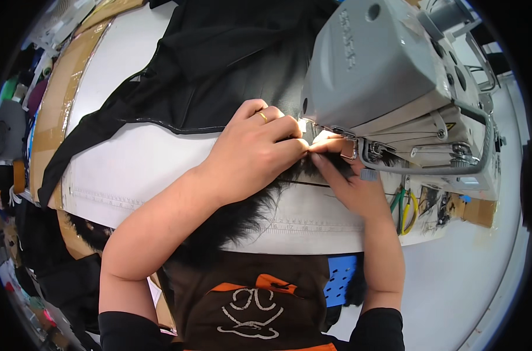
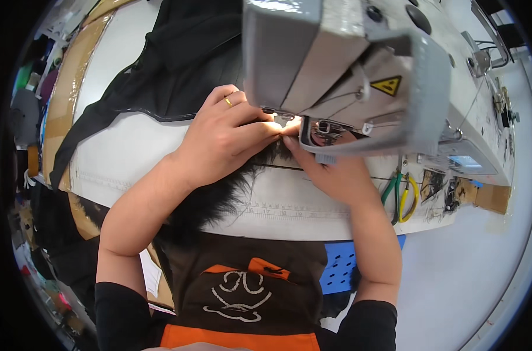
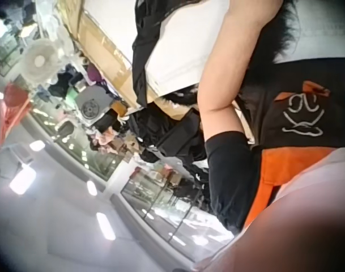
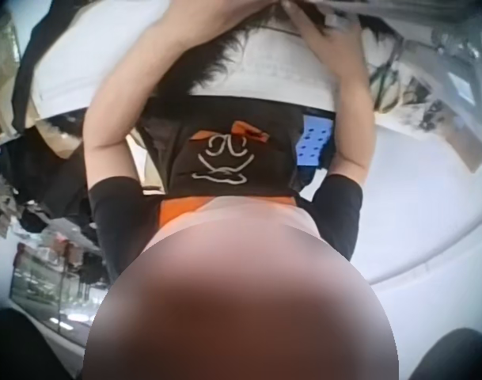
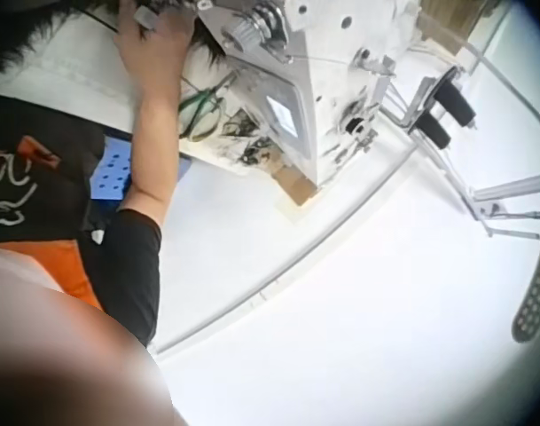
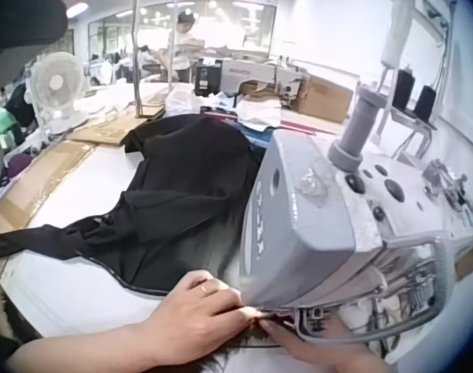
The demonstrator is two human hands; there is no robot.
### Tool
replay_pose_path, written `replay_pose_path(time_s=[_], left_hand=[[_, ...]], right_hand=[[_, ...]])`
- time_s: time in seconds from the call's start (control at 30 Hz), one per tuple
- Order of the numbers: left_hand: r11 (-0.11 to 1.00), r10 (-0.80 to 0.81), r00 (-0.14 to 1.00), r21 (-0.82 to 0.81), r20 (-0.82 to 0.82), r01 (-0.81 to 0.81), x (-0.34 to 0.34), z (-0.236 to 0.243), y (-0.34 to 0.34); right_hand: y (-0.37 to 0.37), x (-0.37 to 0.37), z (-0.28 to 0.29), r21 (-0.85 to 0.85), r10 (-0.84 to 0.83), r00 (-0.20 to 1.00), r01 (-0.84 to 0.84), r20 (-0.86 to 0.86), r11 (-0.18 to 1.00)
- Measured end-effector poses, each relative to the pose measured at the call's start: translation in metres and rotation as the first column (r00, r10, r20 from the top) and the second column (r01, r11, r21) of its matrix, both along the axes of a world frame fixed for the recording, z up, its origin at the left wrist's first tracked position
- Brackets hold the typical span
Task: Sewing faux fur trim onto a black garment using an industrial sewing machine.
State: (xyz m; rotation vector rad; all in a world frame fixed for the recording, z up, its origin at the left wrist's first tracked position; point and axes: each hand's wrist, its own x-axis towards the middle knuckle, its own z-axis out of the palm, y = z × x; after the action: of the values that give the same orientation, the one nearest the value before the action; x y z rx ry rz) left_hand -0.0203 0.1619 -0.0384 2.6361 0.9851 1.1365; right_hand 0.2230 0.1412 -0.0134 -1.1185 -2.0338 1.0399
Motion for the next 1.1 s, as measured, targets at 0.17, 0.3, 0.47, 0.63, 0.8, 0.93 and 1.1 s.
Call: replay_pose_path(time_s=[0.17,0.3,0.47,0.63,0.8,0.93,1.1], left_hand=[[0.996,-0.074,0.996,-0.05,0.052,0.077,-0.001,0.002,0.002],[0.998,0.008,0.999,-0.068,0.051,-0.004,-0.007,0.005,0.005],[0.92,0.391,0.919,0.003,0.041,-0.391,-0.015,0.001,0.015],[0.973,0.229,0.962,-0.073,0.148,-0.22,-0.02,0.012,0.014],[0.993,-0.016,0.999,-0.117,-0.048,0.01,-0.011,0.019,-0.011],[0.991,0.059,0.981,-0.105,-0.185,-0.079,-0.016,0.018,-0.018],[0.999,0.003,0.963,-0.035,-0.271,-0.014,-0.015,0.022,-0.014]], right_hand=[[-0.006,-0.005,-0.013,0.237,-0.144,0.948,0.075,0.285,0.969],[-0.004,-0.008,-0.013,0.359,-0.166,0.951,0.064,0.26,0.931],[-0.009,0.0,-0.021,0.369,-0.263,0.844,0.084,0.468,0.926],[-0.003,0.003,-0.025,0.43,-0.233,0.914,0.073,0.333,0.9],[0.003,0.01,-0.03,0.507,-0.18,0.938,0.006,0.295,0.862],[0.002,0.008,-0.018,0.577,-0.154,0.921,-0.089,0.358,0.812],[-0.001,0.01,-0.022,0.56,-0.157,0.896,-0.116,0.416,0.82]])
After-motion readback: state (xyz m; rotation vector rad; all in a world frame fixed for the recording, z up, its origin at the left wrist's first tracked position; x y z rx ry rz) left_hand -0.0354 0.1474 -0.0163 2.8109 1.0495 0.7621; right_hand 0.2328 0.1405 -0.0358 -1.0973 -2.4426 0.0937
